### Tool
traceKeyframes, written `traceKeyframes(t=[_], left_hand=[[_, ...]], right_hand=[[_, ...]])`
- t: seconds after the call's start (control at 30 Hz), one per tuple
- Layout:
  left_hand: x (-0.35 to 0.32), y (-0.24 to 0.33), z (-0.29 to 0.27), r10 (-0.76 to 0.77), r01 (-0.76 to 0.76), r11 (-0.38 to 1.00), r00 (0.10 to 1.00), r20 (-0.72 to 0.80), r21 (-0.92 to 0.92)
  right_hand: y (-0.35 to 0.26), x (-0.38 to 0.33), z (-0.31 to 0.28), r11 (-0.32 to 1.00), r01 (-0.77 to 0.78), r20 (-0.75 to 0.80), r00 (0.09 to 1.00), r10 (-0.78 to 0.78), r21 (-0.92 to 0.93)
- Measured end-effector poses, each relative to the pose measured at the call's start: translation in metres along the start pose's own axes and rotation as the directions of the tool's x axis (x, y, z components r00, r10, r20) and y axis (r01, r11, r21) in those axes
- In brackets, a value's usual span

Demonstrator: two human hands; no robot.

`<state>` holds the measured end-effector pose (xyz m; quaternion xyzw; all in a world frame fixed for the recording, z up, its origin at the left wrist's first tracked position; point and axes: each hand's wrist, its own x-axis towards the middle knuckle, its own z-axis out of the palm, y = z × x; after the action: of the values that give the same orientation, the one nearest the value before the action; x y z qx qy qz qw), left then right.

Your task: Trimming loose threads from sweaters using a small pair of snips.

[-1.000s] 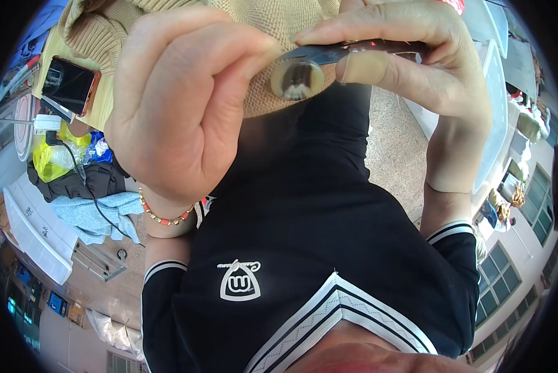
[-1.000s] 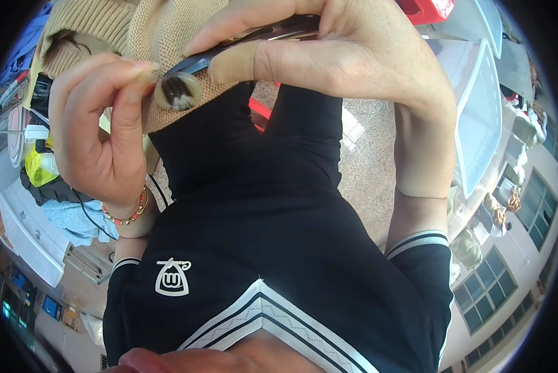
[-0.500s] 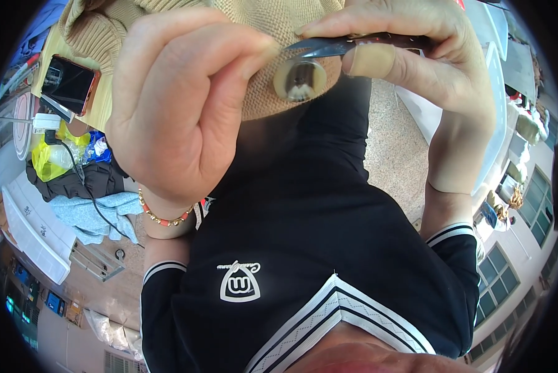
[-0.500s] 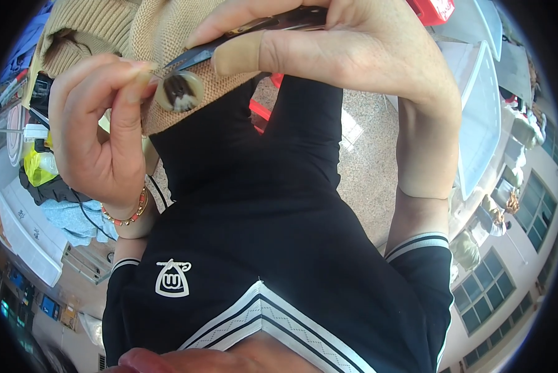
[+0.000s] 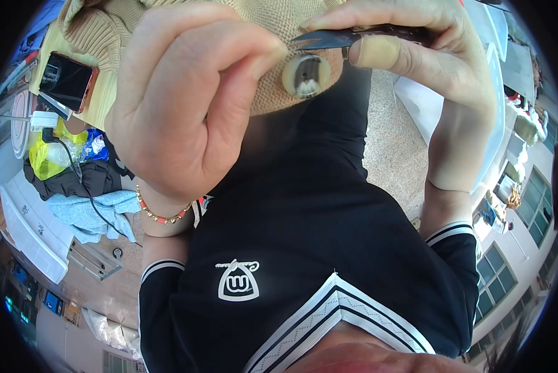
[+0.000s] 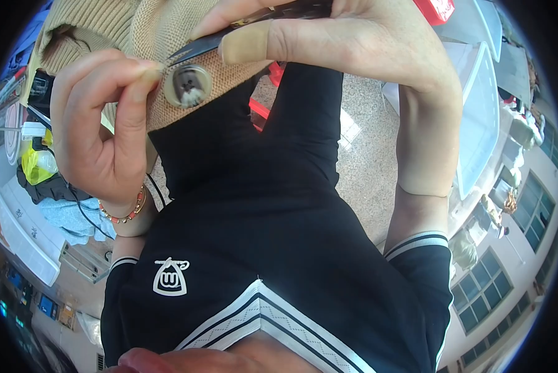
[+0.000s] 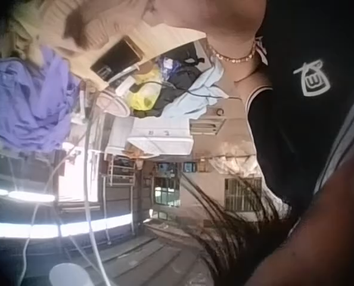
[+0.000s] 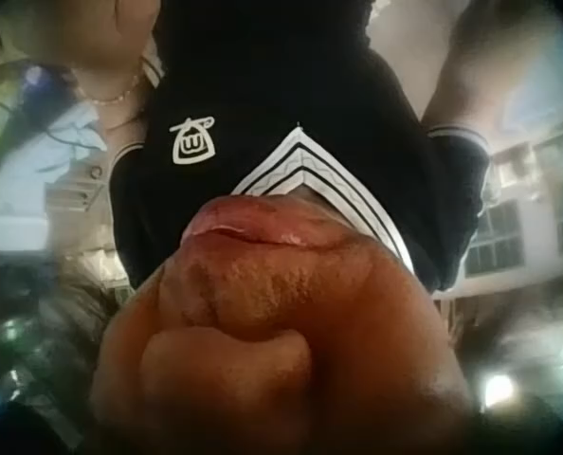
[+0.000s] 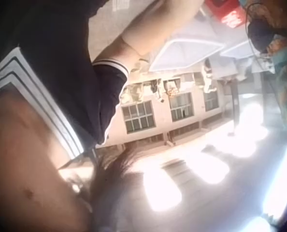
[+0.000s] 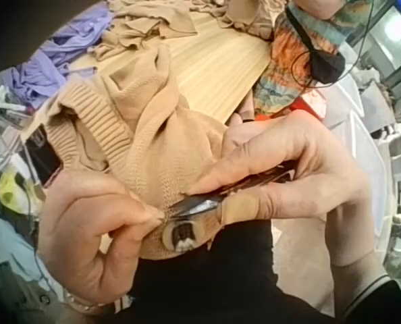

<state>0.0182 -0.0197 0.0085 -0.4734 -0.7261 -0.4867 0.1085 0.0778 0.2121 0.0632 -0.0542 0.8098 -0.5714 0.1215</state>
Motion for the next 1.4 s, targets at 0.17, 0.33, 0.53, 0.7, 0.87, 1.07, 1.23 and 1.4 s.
traceKeyframes(t=[0.17, 0.33, 0.53, 0.7, 0.87, 1.07, 1.23, 1.4], left_hand=[[-0.007, -0.006, -0.004, -0.015, 0.018, 0.998, 0.999, 0.037, -0.064], [-0.020, 0.006, -0.011, -0.095, 0.096, 0.994, 0.995, 0.018, -0.054], [-0.023, 0.018, 0.007, -0.199, 0.200, 0.980, 0.980, -0.019, 0.003], [-0.025, 0.023, 0.010, -0.206, 0.206, 0.978, 0.979, -0.008, 0.041], [-0.030, 0.004, 0.007, 0.063, -0.063, 0.998, 0.998, -0.021, 0.013], [-0.034, 0.004, 0.007, 0.106, -0.105, 0.993, 0.994, -0.007, 0.054], [-0.033, 0.002, 0.009, 0.115, -0.115, 0.993, 0.993, -0.017, 0.034], [-0.035, 0.000, 0.006, 0.119, -0.118, 0.990, 0.993, 0.003, 0.074]], right_hand=[[-0.020, 0.002, 0.005, 0.986, -0.135, -0.067, 0.988, 0.142, 0.096], [-0.005, -0.018, 0.025, 0.961, -0.077, -0.259, 0.955, 0.148, 0.265], [0.046, -0.031, 0.058, 0.957, 0.167, -0.294, 0.951, -0.093, 0.238], [0.051, -0.034, 0.073, 0.972, 0.170, -0.424, 0.901, -0.087, 0.163], [0.058, -0.038, 0.063, 0.941, 0.315, -0.275, 0.922, -0.272, 0.125], [0.026, -0.040, 0.049, 0.975, 0.217, -0.377, 0.899, -0.220, -0.053], [0.014, -0.041, 0.031, 0.927, 0.171, -0.218, 0.943, -0.252, -0.333], [-0.013, -0.032, 0.020, 0.918, -0.014, -0.091, 0.996, -0.024, -0.397]])
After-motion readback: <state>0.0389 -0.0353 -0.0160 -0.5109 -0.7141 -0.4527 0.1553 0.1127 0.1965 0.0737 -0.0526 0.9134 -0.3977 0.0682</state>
